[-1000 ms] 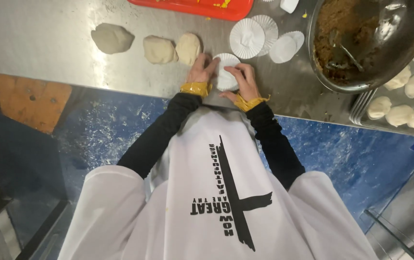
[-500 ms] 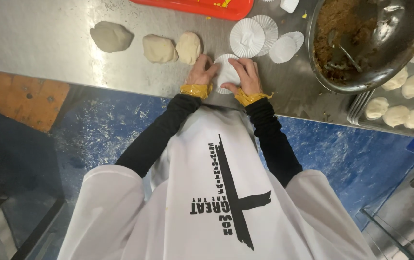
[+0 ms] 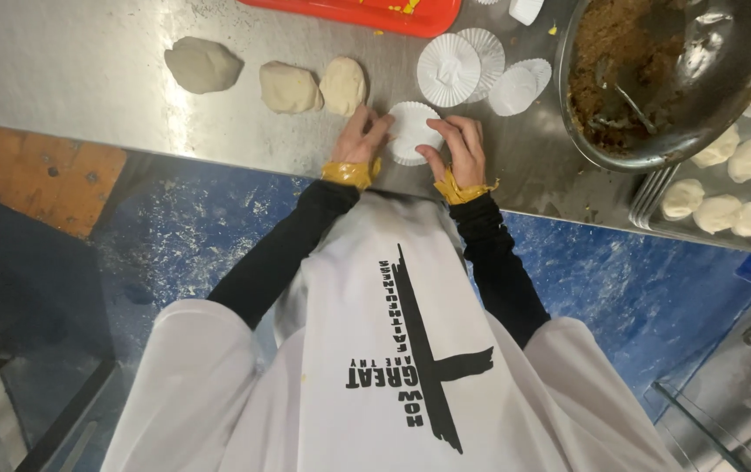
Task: Filling and shaping dough into buns in a bakery production area.
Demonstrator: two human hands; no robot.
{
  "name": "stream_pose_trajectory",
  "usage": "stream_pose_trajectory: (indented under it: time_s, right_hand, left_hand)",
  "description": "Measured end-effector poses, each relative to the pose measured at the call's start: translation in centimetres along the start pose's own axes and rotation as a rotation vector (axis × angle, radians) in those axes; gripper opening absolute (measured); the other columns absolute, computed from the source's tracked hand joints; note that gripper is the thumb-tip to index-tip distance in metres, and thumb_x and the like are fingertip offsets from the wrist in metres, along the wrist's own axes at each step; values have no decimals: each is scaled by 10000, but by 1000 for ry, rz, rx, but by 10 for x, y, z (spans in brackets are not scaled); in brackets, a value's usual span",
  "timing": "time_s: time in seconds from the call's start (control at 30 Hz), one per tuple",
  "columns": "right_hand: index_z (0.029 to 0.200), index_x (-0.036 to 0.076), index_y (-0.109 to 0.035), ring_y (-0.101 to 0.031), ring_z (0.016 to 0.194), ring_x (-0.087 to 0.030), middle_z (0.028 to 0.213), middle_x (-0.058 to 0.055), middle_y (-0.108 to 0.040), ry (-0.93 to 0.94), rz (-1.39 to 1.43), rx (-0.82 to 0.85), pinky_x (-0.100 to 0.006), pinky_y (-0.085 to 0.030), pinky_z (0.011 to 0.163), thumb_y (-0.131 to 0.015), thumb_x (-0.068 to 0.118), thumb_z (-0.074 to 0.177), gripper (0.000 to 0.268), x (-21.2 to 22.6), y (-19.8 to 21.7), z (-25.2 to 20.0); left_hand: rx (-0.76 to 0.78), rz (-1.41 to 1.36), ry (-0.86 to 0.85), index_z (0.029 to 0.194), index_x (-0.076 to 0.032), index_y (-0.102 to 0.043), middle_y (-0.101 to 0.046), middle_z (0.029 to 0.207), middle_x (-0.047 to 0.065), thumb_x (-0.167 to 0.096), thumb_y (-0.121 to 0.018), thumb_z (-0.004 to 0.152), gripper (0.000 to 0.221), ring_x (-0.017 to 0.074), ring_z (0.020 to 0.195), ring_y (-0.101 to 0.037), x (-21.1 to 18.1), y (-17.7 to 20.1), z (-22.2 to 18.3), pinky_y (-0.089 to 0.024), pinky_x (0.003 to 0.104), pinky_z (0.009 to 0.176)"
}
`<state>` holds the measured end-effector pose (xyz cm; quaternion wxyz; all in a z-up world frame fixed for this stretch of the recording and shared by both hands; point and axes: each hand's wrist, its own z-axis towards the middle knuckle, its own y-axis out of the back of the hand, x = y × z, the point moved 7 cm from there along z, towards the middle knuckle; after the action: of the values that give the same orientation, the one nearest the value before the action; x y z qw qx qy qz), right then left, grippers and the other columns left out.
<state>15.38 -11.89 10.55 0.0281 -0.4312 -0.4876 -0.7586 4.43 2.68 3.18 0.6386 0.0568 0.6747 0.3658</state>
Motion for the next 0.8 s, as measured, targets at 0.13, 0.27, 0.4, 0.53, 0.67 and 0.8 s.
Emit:
stream_pose_trajectory:
  time_s: [0.13, 0.27, 0.4, 0.53, 0.67, 0.8]
  right_hand:
    - [1261, 72, -682, -610, 1135, -296, 1262, -125, -619, -122, 123, -13, -357, -549, 943, -849, 111, 927, 375, 14, -18, 35]
    - [1284, 22, -595, -597, 1133, -406, 1250, -187, -591, 52, 100, 62, -459, -515, 969, -855, 191, 874, 515, 26, -72, 88]
    - [1119, 39, -538, -597, 975, -448, 1080, -188, -613, 37, 76, 314, -464, -511, 856, -891, 240, 773, 534, 0, -134, 100]
    - [1196, 35, -488, -607, 932, -373, 1049, -144, -628, -149, 249, 486, -403, -522, 836, -840, 152, 900, 475, 11, -116, 91]
    - [1285, 95, -440, -635, 1058, -193, 1190, -80, -672, -304, 911, 589, -311, -538, 915, -733, 79, 956, 440, 53, -73, 82]
    - [1352, 72, -494, -629, 1216, -174, 1346, -78, -649, -276, 857, 468, -312, -546, 989, -648, 76, 1038, 350, 76, -31, 80]
  left_hand:
    - [-159, -33, 24, 1240, -64, -652, -602, 1181, 164, -63, -713, 967, 280, 354, 1034, -639, -39, 68, -15, -549, 418, 864]
    - [-211, -30, 311, 1176, -92, -702, -641, 1034, 127, -129, -767, 965, 224, 294, 873, -657, -16, 94, -44, -546, 389, 771]
    - [-311, -155, 519, 1122, -93, -700, -652, 982, 91, -172, -764, 952, 199, 208, 804, -682, 8, 111, -67, -561, 323, 700]
    - [-378, -241, 556, 1210, -111, -707, -678, 1082, 80, -199, -759, 992, 241, 180, 919, -702, 9, 125, -67, -580, 312, 767]
    - [-308, -602, 267, 1482, -28, -417, -513, 1433, 121, -193, -753, 979, 627, 200, 1341, -513, -20, 125, -27, -529, 327, 1035]
    - [-102, -1410, 390, 1510, -27, -474, -606, 1342, 91, -204, -708, 1031, 562, 176, 1222, -598, -33, 53, 14, -513, 313, 1058]
